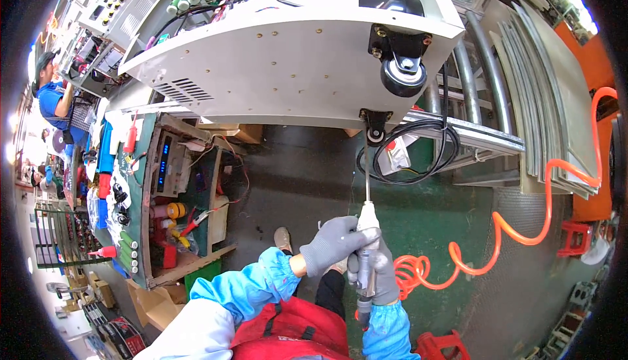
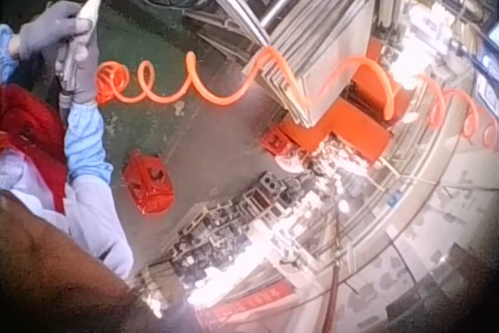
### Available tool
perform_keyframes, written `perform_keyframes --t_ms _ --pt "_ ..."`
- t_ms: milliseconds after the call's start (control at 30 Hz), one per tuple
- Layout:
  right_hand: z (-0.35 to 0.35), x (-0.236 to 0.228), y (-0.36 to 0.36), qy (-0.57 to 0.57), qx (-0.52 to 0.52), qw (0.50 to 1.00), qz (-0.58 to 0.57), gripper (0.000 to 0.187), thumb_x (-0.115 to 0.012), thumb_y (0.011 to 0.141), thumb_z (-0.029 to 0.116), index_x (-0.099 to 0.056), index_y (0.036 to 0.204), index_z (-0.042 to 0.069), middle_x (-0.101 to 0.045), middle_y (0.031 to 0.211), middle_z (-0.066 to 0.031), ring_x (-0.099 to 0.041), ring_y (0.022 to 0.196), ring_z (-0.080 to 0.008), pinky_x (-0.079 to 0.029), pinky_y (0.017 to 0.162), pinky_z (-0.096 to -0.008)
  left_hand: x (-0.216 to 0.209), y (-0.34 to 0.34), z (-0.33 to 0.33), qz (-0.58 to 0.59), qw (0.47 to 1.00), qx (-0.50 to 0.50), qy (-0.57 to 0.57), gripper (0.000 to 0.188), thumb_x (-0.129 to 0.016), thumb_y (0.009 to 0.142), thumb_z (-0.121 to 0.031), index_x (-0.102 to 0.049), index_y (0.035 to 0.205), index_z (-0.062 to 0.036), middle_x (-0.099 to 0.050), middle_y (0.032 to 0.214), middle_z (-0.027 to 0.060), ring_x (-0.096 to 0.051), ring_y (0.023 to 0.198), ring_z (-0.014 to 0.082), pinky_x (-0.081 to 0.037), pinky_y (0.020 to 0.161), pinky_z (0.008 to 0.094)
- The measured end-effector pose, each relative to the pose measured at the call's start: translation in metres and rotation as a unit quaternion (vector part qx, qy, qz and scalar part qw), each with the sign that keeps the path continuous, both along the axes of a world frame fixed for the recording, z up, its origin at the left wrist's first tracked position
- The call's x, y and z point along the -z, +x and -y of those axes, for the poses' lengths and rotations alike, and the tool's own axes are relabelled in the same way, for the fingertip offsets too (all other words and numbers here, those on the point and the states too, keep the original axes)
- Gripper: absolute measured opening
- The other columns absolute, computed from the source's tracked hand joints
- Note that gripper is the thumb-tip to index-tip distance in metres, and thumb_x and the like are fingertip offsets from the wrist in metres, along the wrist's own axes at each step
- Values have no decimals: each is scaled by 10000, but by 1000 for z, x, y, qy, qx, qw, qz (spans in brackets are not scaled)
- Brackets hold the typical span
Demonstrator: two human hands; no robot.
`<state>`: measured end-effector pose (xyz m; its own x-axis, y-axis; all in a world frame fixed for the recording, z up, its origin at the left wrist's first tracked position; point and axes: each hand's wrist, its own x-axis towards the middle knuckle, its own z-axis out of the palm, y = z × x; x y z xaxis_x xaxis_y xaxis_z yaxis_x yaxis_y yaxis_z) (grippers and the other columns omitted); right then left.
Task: Tightening screws on the underside and side of an electronics enclosure using a pneumatic screwdriver.
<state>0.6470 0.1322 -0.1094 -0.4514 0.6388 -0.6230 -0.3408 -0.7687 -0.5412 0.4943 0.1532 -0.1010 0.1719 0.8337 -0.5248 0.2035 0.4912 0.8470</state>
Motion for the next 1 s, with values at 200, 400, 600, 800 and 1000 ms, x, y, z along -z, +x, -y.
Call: perform_keyframes --t_ms 200,400,600,800,1000 --pt "2 -1 -1 54 28 997 -44 719 -685 754 435 -420 1323 84 -579 686 -54 -575 492 -141 -496 426 -257 -7 -1 -3 15 999 -6 -34 491 -596 893 -432 -666 964 49 -669 863 119 -608 818 164 -491 744 335" --pt "3 -9 0 56 8 998 5 694 -615 770 304 -388 1382 68 -570 761 -60 -574 541 -129 -510 474 -265 -1 -3 1 17 1000 -1 -27 463 -601 901 -411 -667 967 42 -668 877 108 -598 835 150 -485 760 327" --pt "3 2 -6 76 3 996 47 622 -596 781 170 -405 1364 74 -559 834 -49 -579 579 -125 -520 497 -266 11 -5 4 124 990 -44 -57 439 -598 912 -373 -655 1019 49 -667 936 91 -585 882 133 -483 793 309" --pt "3 0 -9 73 9 995 74 621 -622 773 122 -408 1354 77 -552 847 -45 -582 588 -126 -525 500 -274 20 -9 4 121 990 -27 -65 421 -594 918 -343 -645 1068 47 -664 972 88 -587 907 130 -481 807 301" --pt "1 -11 -19 91 23 991 93 544 -545 774 119 -446 1305 58 -558 803 -52 -568 575 -128 -506 484 -264 28 -13 7 144 987 -45 -64 401 -611 912 -322 -639 1065 47 -663 965 82 -590 895 129 -488 794 292"
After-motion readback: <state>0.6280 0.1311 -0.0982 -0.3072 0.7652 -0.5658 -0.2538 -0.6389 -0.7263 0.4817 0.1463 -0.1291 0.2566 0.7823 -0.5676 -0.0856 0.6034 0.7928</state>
